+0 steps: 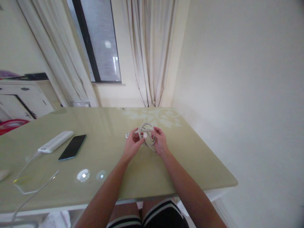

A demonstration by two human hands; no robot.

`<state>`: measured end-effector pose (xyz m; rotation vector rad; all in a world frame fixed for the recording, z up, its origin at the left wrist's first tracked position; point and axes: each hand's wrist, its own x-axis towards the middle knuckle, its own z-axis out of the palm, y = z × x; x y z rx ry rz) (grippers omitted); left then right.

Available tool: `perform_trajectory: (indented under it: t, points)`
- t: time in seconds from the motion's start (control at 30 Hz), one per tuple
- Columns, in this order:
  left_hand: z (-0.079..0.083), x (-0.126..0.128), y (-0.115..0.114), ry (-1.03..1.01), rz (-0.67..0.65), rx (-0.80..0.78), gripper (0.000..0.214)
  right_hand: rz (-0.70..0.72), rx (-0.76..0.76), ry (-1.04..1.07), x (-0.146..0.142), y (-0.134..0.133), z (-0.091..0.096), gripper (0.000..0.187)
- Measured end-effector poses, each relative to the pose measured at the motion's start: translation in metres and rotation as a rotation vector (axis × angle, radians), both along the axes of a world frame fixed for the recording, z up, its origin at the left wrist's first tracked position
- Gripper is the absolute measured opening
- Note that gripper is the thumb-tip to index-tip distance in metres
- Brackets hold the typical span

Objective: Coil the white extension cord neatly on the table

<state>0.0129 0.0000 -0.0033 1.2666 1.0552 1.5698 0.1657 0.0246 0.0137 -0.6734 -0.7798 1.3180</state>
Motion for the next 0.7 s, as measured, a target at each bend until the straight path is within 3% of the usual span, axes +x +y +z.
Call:
perform_trajectory:
  t: [0.1,0.2,0.27,0.4,0.43,0.53,0.57,0.7]
  points:
    - [0.004,0.001,-0.004,-0.047,-0.055,-0.006,0.076,-0.023,0.006,-0.033,0.000,0.001,-0.003,0.049]
    - [0.004,0.002,-0.006,-0.101,-0.043,-0.029,0.079,-0.033,0.057,-0.210,0.001,0.000,-0.006,0.035]
    - [0.003,0.002,-0.005,-0.144,-0.006,-0.051,0.082,-0.024,0.173,-0.443,0.002,-0.002,-0.007,0.031]
    - [0.002,-0.001,-0.002,-0.341,0.077,-0.101,0.074,-0.015,0.441,-0.836,0.005,-0.006,-0.006,0.058]
    - [0.002,-0.003,0.000,-0.404,0.095,-0.107,0.069,-0.014,0.463,-0.881,0.006,-0.006,-0.006,0.056]
    - [0.003,-0.009,0.005,-0.523,0.150,-0.124,0.062,-0.038,0.473,-0.911,0.007,-0.005,-0.003,0.025]
    - [0.003,-0.012,0.007,-0.525,0.173,-0.138,0.060,-0.067,0.468,-0.895,0.009,-0.004,-0.002,0.022]
    - [0.002,-0.024,0.011,-0.435,0.227,-0.196,0.039,-0.329,0.314,-0.698,0.020,0.002,0.003,0.038]
